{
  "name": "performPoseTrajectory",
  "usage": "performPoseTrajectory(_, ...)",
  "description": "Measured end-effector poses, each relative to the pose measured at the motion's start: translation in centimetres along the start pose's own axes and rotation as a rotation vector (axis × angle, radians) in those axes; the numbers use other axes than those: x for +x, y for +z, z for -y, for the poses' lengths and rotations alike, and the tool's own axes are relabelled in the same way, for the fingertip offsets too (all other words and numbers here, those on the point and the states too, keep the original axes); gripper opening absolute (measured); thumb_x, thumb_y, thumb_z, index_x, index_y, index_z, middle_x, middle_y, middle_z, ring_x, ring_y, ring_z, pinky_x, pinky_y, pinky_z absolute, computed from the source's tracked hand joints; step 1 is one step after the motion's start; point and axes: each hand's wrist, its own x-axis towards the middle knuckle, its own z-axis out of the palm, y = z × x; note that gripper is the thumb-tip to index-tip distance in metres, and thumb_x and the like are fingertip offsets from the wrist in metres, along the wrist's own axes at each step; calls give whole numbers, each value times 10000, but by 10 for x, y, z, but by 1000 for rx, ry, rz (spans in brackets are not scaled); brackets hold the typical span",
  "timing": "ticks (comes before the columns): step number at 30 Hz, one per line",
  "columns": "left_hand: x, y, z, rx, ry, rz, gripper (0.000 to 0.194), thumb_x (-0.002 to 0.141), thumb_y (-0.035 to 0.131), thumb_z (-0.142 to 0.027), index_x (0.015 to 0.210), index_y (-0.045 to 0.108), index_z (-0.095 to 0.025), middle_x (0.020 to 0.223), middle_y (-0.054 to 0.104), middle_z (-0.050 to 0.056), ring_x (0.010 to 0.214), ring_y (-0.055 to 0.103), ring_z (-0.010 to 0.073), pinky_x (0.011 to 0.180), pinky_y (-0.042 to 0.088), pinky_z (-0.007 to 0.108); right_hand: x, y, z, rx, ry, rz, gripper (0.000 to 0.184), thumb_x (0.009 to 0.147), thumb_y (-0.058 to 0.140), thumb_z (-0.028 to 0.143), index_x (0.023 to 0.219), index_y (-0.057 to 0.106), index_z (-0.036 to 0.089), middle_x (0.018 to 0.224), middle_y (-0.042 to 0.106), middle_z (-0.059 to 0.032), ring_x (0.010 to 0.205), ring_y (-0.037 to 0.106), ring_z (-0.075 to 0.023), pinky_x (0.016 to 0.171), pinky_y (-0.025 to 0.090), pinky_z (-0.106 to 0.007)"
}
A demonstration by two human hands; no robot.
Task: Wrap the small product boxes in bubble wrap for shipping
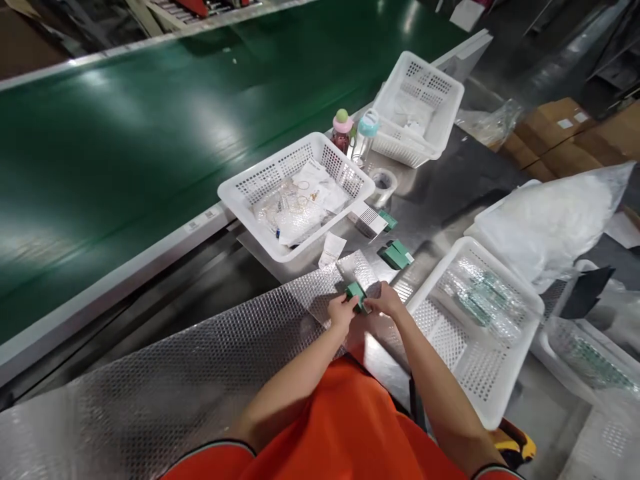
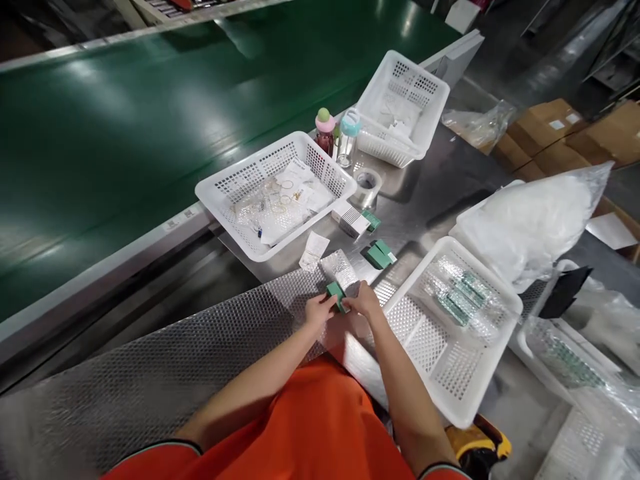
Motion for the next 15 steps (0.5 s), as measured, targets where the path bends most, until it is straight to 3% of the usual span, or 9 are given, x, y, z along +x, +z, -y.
performPoseTrajectory(2, 1, 6, 2, -11, 2, -4, 313, 530, 887, -294, 735, 723, -123, 654, 642, 4, 551, 558, 114, 527, 511, 255, 2, 0, -1, -4, 16, 18, 516, 697, 804, 356, 1099, 557, 149, 684, 689, 9, 655, 673, -189, 548, 424, -229)
performPoseTrajectory(8, -1, 5, 7, -51, 18, -35, 386, 518, 894, -342, 785, 714, -130, 726, 670, 23, 598, 595, 133, 566, 537, 284, -3, -2, 1, -74, 24, -35, 622, 642, 845, 409, 1110, 523, 158, 881, 712, -62, 815, 683, -222, 578, 403, -238)
performPoseTrajectory(11, -4, -1, 8, -62, 36, -52, 459, 479, 913, -385, 789, 678, -141, 730, 655, 14, 595, 593, 123, 554, 512, 261, -14, 1, 7, -151, 16, -84, 651, 655, 830, 461, 1140, 522, 154, 970, 704, -97, 900, 680, -255, 648, 437, -266)
performPoseTrajectory(15, -8, -13, 10, -53, 69, -13, 475, 490, 891, -455, 767, 647, -156, 731, 646, 13, 625, 606, 138, 588, 511, 279, -31, 16, 14, -247, -43, -254, 637, 675, 809, 456, 1153, 521, 149, 1166, 634, -160, 1096, 613, -318, 818, 481, -348)
